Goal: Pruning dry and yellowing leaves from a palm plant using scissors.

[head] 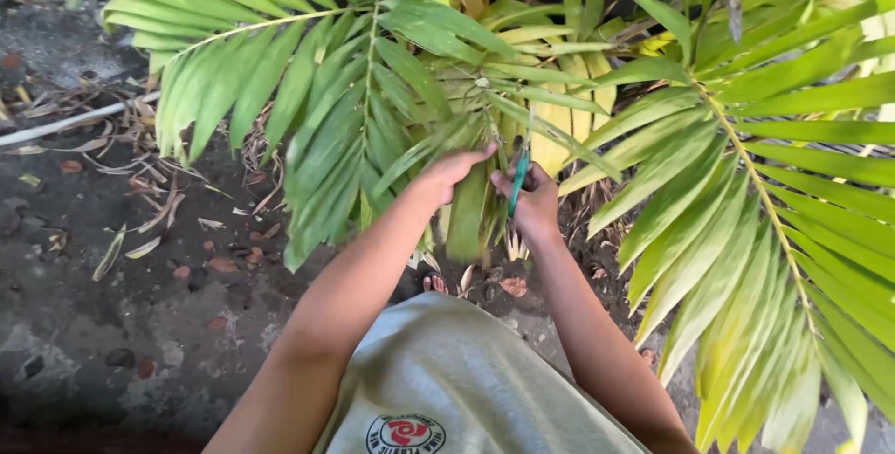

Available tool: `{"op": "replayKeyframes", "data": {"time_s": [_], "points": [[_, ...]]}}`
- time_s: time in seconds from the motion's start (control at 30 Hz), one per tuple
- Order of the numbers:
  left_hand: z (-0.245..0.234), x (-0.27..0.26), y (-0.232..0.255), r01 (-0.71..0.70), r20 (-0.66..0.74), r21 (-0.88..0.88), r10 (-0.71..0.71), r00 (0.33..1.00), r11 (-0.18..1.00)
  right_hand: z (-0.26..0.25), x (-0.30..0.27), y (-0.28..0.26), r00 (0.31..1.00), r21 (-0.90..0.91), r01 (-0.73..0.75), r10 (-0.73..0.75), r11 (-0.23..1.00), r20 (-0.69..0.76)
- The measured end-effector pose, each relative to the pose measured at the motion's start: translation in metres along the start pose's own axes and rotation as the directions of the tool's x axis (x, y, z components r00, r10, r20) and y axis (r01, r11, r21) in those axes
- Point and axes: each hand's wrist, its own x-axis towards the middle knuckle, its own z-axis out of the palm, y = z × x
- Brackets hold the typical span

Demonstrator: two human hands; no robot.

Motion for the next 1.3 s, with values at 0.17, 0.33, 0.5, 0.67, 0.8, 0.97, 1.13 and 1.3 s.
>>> {"op": "replayKeyframes", "data": {"time_s": [0.17, 0.33, 0.5, 0.67, 0.8, 0.97, 1.13, 1.3], "points": [[-0.017, 0.040, -0.033, -0.041, -0.109, 0.042, 0.046, 0.993, 0.998, -0.023, -0.004, -0.010, 0.999, -0.310, 0.033, -0.028, 0.950, 0.021], [-0.008, 0.031, -0.030, -0.176, -0.144, 0.032, 0.179, 0.973, 0.984, -0.036, 0.001, -0.050, 0.994, -0.638, -0.022, 0.085, 0.770, 0.068], [-0.015, 0.013, -0.027, -0.194, -0.178, -0.037, 0.185, 0.967, 0.980, -0.037, 0.019, -0.098, 0.953, -0.846, -0.025, 0.269, 0.533, 0.141], [-0.017, 0.006, -0.028, -0.210, -0.286, 0.176, 0.254, 0.924, 0.962, -0.014, 0.001, -0.110, 0.918, -0.616, -0.185, 0.358, 0.766, 0.169], [-0.015, 0.005, -0.027, -0.333, -0.234, 0.398, 0.446, 0.864, 0.855, 0.017, -0.022, -0.104, 0.783, -0.224, -0.464, 0.515, 0.857, 0.348], [-0.029, 0.026, -0.035, -0.336, -0.207, 0.597, 0.545, 0.812, 0.728, 0.039, 0.003, -0.056, 0.712, -0.155, -0.608, 0.621, 0.779, 0.328], [-0.037, 0.029, -0.042, -0.376, -0.199, 0.564, 0.563, 0.802, 0.735, 0.041, 0.021, -0.035, 0.682, -0.028, -0.692, 0.667, 0.721, 0.300], [-0.042, 0.029, -0.045, -0.346, -0.224, 0.709, 0.662, 0.715, 0.614, 0.046, 0.027, -0.039, 0.650, 0.017, -0.740, 0.709, 0.672, 0.274]]}}
